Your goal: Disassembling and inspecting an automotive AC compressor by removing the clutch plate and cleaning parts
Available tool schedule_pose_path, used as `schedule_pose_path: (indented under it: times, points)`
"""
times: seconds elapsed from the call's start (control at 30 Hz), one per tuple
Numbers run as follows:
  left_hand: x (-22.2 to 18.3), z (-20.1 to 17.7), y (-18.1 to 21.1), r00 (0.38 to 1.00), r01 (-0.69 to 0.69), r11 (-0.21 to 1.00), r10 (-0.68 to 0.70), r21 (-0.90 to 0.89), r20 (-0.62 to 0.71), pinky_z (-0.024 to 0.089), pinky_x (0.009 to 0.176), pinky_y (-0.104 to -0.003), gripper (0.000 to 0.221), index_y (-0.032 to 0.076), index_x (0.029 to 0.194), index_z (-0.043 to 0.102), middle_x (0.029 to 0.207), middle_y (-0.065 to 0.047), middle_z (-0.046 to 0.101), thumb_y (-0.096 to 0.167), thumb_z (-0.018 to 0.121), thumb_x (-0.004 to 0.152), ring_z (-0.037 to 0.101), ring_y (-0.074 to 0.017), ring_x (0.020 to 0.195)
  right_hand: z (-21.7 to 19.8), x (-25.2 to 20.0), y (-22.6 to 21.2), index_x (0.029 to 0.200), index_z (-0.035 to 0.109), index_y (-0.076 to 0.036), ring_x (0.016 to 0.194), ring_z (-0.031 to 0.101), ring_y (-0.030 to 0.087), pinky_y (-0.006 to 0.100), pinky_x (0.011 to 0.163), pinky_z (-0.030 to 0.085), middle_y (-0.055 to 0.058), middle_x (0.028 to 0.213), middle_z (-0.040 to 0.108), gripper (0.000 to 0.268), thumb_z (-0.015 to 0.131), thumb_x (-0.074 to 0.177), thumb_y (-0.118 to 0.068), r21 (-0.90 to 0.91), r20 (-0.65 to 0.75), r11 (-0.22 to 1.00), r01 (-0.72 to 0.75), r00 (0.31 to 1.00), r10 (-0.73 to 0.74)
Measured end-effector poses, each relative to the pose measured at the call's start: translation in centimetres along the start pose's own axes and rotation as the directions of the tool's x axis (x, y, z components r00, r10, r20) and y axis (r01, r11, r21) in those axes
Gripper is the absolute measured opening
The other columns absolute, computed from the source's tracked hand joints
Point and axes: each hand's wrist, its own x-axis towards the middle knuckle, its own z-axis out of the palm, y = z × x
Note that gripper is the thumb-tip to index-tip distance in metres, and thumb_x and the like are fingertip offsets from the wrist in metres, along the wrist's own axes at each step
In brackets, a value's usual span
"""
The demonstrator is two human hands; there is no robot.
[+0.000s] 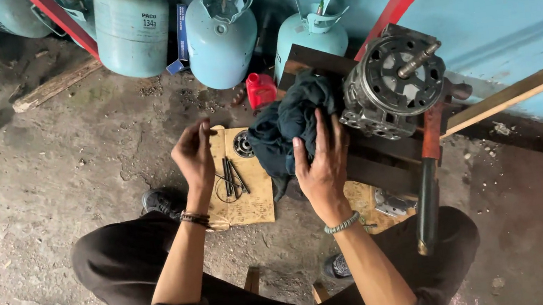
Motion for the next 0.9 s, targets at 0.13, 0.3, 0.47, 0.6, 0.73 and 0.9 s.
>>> schedule_pose_path:
  times: [0.13,0.3,0.47,0.6,0.73,0.9]
  points:
    - [-0.9,-3.0,-8.7,0.990,0.128,0.991,-0.126,0.039,-0.060,0.046,0.053,-0.022,0.017,0.006,0.080,0.078,0.058,-0.009,0.067,0.018,0.090,0.085,0.056,-0.0076,0.056,-1.0,0.2,-0.7,0.147,0.051,-0.004,0.117,0.057,0.047,0.054,0.098,0.047,0.029,0.132,0.053,0.058,0.063,0.099,-0.033,0.025,0.034,1.000,-0.014,0.999,0.013]
    - [-2.9,-6.8,-23.8,0.888,0.379,0.782,-0.458,0.495,0.042,0.053,0.082,-0.057,0.036,0.011,0.111,0.070,0.101,-0.018,0.075,0.044,0.069,0.097,0.069,-0.0446,0.098,-1.2,0.5,-0.9,0.144,0.054,-0.002,0.114,0.060,0.047,0.052,0.096,0.049,0.030,0.128,0.056,0.058,0.065,0.097,-0.033,0.004,0.007,1.000,0.008,1.000,-0.008]
    - [-9.3,-11.3,-38.8,0.723,0.339,0.535,-0.674,0.774,0.149,0.056,0.093,-0.051,0.040,0.023,0.125,0.067,0.109,-0.008,0.076,0.035,0.073,0.087,0.070,-0.0355,0.108,-1.4,0.8,-1.1,0.142,0.056,0.001,0.114,0.061,0.046,0.050,0.096,0.050,0.030,0.129,0.056,0.058,0.062,0.098,-0.036,-0.014,0.001,0.999,0.031,1.000,-0.031]
    - [-13.4,-11.6,-44.5,0.605,0.283,0.302,-0.792,0.910,0.075,0.056,0.099,-0.044,0.044,0.031,0.129,0.063,0.120,-0.008,0.072,0.044,0.066,0.087,0.068,-0.0287,0.118,-1.6,0.9,-1.4,0.140,0.056,0.005,0.112,0.060,0.047,0.052,0.095,0.049,0.031,0.128,0.056,0.057,0.061,0.099,-0.034,-0.038,0.005,0.999,0.035,0.999,-0.035]
    - [-12.3,-10.5,-41.0,0.590,0.321,0.321,-0.804,0.891,0.077,0.054,0.100,-0.044,0.046,0.028,0.130,0.062,0.123,-0.009,0.069,0.043,0.067,0.086,0.066,-0.0293,0.120,-1.7,1.2,-1.8,0.140,0.056,0.005,0.112,0.059,0.047,0.052,0.094,0.049,0.032,0.129,0.055,0.058,0.062,0.097,-0.034,-0.048,0.016,0.999,0.014,1.000,-0.013]
    - [-12.2,-10.7,-39.9,0.568,0.394,0.328,-0.821,0.859,0.054,0.052,0.102,-0.043,0.050,0.024,0.132,0.059,0.127,-0.011,0.065,0.042,0.067,0.086,0.062,-0.0304,0.122,-2.1,1.6,-3.0,0.142,0.044,0.012,0.118,0.060,0.049,0.051,0.102,0.055,0.036,0.138,0.050,0.057,0.059,0.098,-0.022,-0.055,0.113,0.997,-0.053,0.992,0.059]
